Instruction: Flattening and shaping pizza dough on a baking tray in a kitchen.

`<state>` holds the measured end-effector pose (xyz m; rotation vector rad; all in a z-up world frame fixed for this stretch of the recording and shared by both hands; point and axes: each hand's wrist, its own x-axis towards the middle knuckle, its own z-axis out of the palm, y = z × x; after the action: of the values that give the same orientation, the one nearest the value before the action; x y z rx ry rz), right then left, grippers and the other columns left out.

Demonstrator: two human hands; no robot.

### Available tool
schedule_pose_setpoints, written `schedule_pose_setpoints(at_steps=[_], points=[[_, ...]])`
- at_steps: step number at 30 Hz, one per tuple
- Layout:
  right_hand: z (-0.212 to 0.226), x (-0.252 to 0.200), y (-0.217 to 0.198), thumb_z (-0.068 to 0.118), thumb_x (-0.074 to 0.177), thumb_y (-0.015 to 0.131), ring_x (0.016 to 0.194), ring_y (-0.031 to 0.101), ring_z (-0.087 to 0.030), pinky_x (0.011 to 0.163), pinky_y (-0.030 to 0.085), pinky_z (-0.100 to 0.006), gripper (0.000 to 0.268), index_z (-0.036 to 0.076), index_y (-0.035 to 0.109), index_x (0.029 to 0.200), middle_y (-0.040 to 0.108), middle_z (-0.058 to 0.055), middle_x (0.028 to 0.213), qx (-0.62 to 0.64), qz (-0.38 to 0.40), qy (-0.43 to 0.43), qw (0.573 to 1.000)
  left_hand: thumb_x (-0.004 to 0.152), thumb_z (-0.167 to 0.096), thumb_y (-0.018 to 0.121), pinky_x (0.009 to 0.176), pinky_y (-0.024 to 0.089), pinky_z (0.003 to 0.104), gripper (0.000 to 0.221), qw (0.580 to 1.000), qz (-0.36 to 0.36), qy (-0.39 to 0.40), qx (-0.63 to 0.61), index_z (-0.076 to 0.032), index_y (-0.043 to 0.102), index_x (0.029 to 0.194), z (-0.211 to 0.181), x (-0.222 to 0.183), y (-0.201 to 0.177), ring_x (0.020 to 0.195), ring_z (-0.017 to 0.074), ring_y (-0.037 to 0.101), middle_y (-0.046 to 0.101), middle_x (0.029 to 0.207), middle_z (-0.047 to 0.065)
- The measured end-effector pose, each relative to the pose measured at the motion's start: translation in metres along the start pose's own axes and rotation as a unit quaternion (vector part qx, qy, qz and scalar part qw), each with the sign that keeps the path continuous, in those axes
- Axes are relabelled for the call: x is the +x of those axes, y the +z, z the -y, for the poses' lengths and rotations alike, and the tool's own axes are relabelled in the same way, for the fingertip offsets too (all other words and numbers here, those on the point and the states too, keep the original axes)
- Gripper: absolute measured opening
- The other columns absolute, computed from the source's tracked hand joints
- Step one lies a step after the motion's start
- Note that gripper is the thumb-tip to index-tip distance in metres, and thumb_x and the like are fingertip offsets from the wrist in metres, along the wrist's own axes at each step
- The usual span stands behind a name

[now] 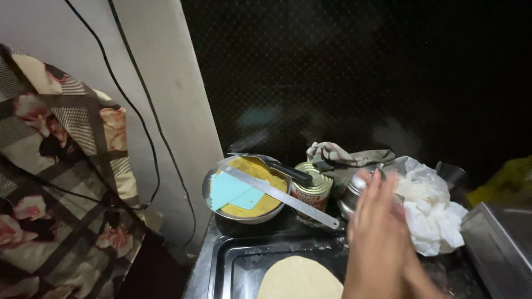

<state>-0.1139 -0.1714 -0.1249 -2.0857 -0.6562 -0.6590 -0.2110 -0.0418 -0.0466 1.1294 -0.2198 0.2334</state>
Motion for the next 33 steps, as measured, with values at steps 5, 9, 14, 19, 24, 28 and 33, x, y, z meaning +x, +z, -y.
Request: schedule_pose_setpoints(at_steps=[5,9,14,19,24,28,33], points=[[0.009,-0.148,0.024,0.047,0.106,0.035,0.153,0.039,-0.036,0.125,0.026,-0.050,0.062,0.005,0.049,0.150,0.048,-0.017,0.160,0.202,0.023,0.097,0.974,0.104,-0.050,0.048,0.126,0.008,0.063,0.059,0.745,0.043,0.286,0.601,-0.030,0.047,0.160,0.004,-0.028,-0.036,0.161,0.0363,0.031,0.037,0.173,0.008],[0.134,-0.133,-0.014,0.047,0.104,0.042,0.151,0.043,-0.036,0.124,0.028,-0.049,0.068,-0.002,0.048,0.150,0.052,-0.021,0.157,0.362,0.038,0.169,0.916,0.107,-0.041,0.044,0.123,0.007,0.067,0.051,0.788,-0.012,0.255,0.561,-0.027,0.051,0.156,-0.015,-0.017,-0.055,0.159,0.0397,0.027,0.035,0.171,0.011],[0.147,-0.048,-0.036,0.043,0.097,0.054,0.145,0.050,-0.031,0.120,0.032,-0.044,0.063,0.000,0.056,0.143,0.059,-0.018,0.150,0.304,0.032,0.212,0.928,0.106,-0.026,0.038,0.123,0.022,0.052,0.051,0.907,-0.121,0.167,0.367,-0.016,0.047,0.155,-0.023,-0.030,-0.104,0.153,0.0334,0.037,0.042,0.164,0.015],[-0.031,-0.125,-0.026,0.037,0.085,0.078,0.102,0.065,-0.033,0.087,0.050,-0.047,0.056,0.022,0.070,0.139,0.067,-0.013,0.140,-0.137,-0.006,0.288,0.948,0.103,-0.031,0.048,0.111,0.041,0.041,0.046,0.904,-0.222,0.030,0.365,-0.011,0.060,0.143,0.000,-0.087,-0.204,0.132,0.0319,0.057,0.063,0.140,0.017],[-0.197,-0.194,-0.009,0.048,0.083,0.079,0.109,0.071,-0.035,0.094,0.054,-0.044,0.055,0.018,0.076,0.129,0.076,-0.020,0.117,-0.240,0.007,0.408,0.881,0.098,-0.043,0.057,0.113,0.031,0.044,0.055,0.787,-0.373,-0.068,0.487,-0.007,0.063,0.138,0.078,-0.131,-0.292,0.136,0.0391,0.047,0.059,0.144,0.020],[-0.202,-0.204,-0.018,0.047,0.084,0.078,0.103,0.075,-0.033,0.092,0.056,-0.043,0.049,0.017,0.079,0.123,0.080,-0.017,0.110,-0.197,0.016,0.427,0.882,0.098,-0.049,0.053,0.115,0.038,0.037,0.060,0.850,-0.397,-0.196,0.285,-0.006,0.062,0.139,0.050,-0.115,-0.268,0.135,0.0314,0.057,0.064,0.143,0.017],[-0.165,-0.232,-0.053,0.036,0.088,0.078,0.100,0.076,-0.033,0.090,0.055,-0.043,0.045,0.015,0.078,0.128,0.080,-0.019,0.111,-0.191,-0.019,0.480,0.856,0.097,-0.046,0.052,0.116,0.032,0.033,0.065,0.922,-0.346,-0.139,0.101,0.003,0.059,0.140,0.054,-0.117,-0.263,0.139,0.0222,0.052,0.061,0.148,0.012]])
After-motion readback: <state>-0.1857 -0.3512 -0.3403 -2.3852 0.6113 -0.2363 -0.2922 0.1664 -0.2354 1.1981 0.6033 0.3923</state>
